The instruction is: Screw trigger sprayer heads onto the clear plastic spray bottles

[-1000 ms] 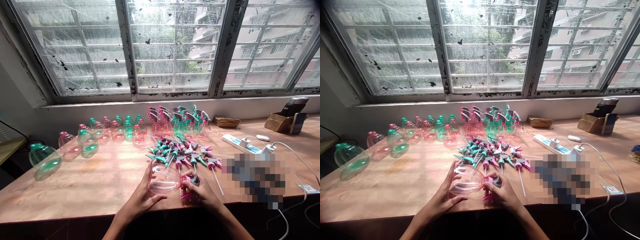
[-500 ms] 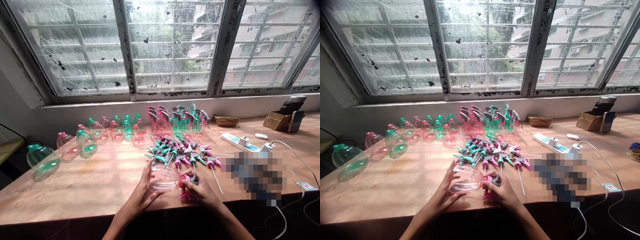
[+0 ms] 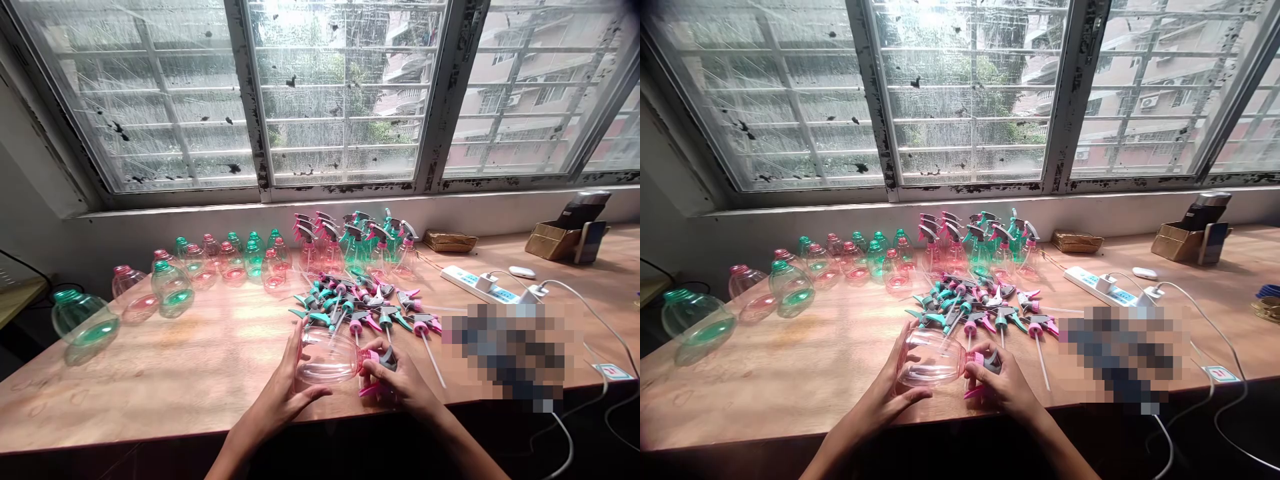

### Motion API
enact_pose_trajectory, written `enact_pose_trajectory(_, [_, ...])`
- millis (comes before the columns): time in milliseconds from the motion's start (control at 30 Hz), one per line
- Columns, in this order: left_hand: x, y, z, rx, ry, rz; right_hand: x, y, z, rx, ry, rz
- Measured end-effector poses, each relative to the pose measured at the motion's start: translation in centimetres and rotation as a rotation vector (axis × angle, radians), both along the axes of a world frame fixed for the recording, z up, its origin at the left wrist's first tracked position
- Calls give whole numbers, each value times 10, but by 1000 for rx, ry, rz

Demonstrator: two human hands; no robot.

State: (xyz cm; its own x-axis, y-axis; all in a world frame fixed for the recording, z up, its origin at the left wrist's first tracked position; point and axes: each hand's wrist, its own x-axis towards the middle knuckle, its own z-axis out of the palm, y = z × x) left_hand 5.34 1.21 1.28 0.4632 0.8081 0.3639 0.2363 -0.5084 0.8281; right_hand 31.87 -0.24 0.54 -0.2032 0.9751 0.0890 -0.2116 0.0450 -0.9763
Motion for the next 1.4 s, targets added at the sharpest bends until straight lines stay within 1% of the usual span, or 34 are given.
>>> enact_pose_trajectory(133, [-2, 4, -6, 25, -7, -9, 0, 1, 0, 11, -7, -11])
enact_pose_trajectory(267, [-4, 7, -9, 78, 25, -9, 0, 0, 2, 3, -9, -12])
enact_pose_trajectory(333, [-4, 6, -8, 69, 25, -12, 0, 0, 3, 17, -19, -16])
enact_pose_trajectory(533, [-1, 0, 2, -32, 14, -12, 0, -1, 3, 27, -15, -11])
enact_pose_trajectory(633, [0, 1, 2, 0, 15, -3, 0, -1, 2, 25, -13, -9])
enact_pose_trajectory(733, [-1, 4, -2, 49, 18, 0, 0, 0, 1, 37, -8, -19])
enact_pose_trajectory(867, [-1, 6, -7, 66, 10, -24, 0, 1, 0, 37, 9, -14])
enact_pose_trajectory(933, [-1, 5, -6, 51, 6, -28, 0, 1, 0, 35, 3, -14])
enact_pose_trajectory(1067, [-1, 1, 1, -9, 24, -14, 0, 0, 1, 41, -16, -21])
enact_pose_trajectory(1167, [-1, 0, 4, -12, 36, -7, 0, -1, 3, 9, -10, -12])
enact_pose_trajectory(1400, [-2, 7, -7, 47, 7, -10, -4, -2, 4, -39, 26, -2])
